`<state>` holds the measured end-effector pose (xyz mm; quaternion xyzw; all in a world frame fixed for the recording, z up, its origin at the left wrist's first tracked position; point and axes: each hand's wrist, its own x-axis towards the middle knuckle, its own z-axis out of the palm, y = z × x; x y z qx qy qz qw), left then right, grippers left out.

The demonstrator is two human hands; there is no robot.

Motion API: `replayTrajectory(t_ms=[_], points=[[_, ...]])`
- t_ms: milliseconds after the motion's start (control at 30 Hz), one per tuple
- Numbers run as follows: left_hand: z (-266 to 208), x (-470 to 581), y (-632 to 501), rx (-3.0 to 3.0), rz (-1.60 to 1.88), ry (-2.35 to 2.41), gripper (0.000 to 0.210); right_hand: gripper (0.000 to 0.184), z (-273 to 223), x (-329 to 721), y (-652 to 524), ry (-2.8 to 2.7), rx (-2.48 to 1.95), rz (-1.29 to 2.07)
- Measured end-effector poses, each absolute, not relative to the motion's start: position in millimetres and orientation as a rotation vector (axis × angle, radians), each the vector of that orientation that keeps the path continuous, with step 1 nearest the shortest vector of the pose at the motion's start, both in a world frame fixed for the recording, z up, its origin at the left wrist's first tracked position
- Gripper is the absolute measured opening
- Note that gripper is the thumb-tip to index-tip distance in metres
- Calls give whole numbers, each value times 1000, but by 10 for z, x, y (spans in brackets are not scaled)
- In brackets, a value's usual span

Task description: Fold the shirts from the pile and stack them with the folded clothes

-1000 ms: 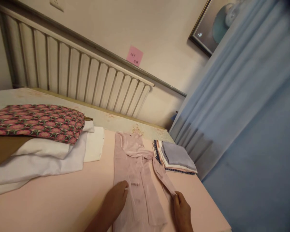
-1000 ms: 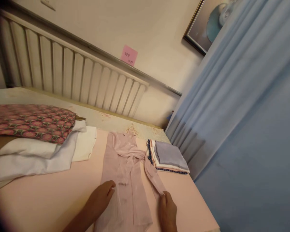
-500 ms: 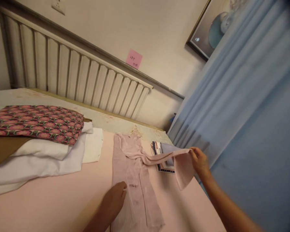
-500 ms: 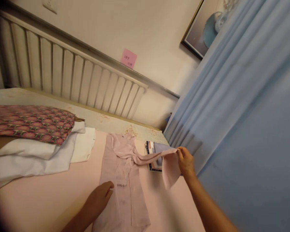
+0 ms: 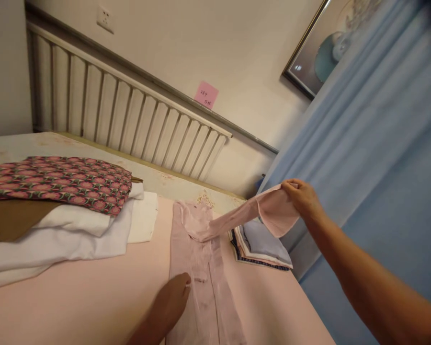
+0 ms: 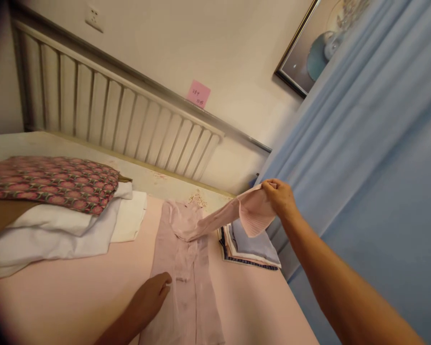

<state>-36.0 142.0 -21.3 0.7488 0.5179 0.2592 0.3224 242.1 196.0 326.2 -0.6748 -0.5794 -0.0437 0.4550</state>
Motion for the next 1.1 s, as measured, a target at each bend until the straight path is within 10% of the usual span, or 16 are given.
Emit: replayTrajectory(t_ms=[800,1100], points=[[-149,-351,1412,1848,828,1327,17,20,3349,1826,1361,-1347,-1606,507],[-220,-194,1408,1428,906,928,64,26,3067,1847,1156,-1203,-1651,670]])
